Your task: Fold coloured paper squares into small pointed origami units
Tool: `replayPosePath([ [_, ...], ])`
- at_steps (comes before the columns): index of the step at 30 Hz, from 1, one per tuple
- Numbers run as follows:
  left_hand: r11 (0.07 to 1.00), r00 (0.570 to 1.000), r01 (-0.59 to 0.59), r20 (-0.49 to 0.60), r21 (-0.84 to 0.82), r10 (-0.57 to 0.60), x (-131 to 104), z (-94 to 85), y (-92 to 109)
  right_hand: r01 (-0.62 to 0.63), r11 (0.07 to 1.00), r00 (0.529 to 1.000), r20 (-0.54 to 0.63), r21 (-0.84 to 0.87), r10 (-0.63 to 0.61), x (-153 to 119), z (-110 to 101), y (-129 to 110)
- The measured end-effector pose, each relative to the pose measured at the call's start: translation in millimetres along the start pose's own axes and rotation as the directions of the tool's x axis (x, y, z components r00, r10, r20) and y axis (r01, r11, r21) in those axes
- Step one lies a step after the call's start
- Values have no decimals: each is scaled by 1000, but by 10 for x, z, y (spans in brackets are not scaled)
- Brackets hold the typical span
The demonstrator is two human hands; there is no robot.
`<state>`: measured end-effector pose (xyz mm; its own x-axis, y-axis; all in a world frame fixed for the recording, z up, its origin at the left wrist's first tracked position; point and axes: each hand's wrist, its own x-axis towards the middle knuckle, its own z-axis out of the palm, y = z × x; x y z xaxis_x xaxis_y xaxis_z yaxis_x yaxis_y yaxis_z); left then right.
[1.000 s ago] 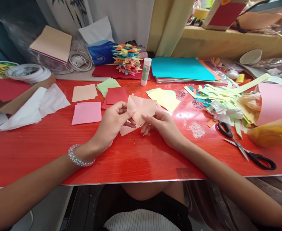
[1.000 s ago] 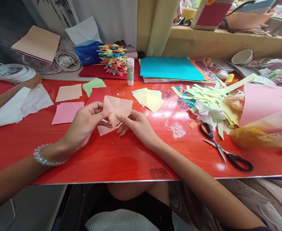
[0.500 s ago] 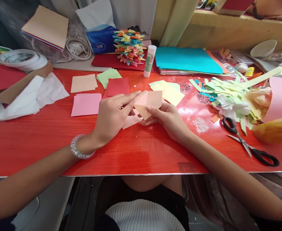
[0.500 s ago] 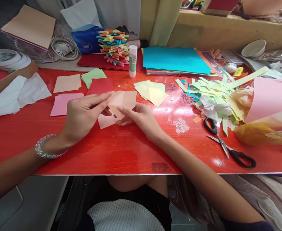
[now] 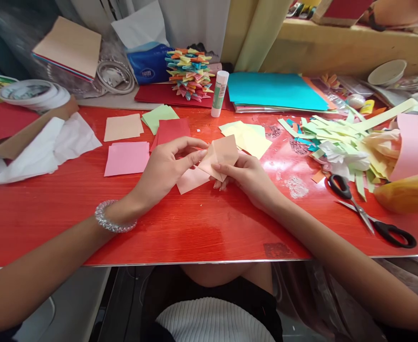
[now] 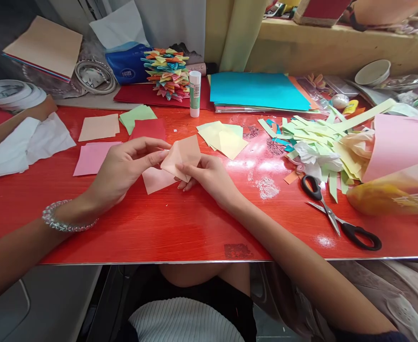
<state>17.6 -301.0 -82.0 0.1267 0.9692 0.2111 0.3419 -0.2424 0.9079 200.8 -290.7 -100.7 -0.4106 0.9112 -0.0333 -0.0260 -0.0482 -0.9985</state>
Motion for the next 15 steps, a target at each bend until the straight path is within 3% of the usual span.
replayPosePath([
  [6,992,991,125,61,-34,-122,11,25,-31,14,999,999,40,-42,-12,14,-17,7],
  [15,990,988,144,55,10,-144,24,22,-15,1,999,999,34,-37,0,12,-21,1],
])
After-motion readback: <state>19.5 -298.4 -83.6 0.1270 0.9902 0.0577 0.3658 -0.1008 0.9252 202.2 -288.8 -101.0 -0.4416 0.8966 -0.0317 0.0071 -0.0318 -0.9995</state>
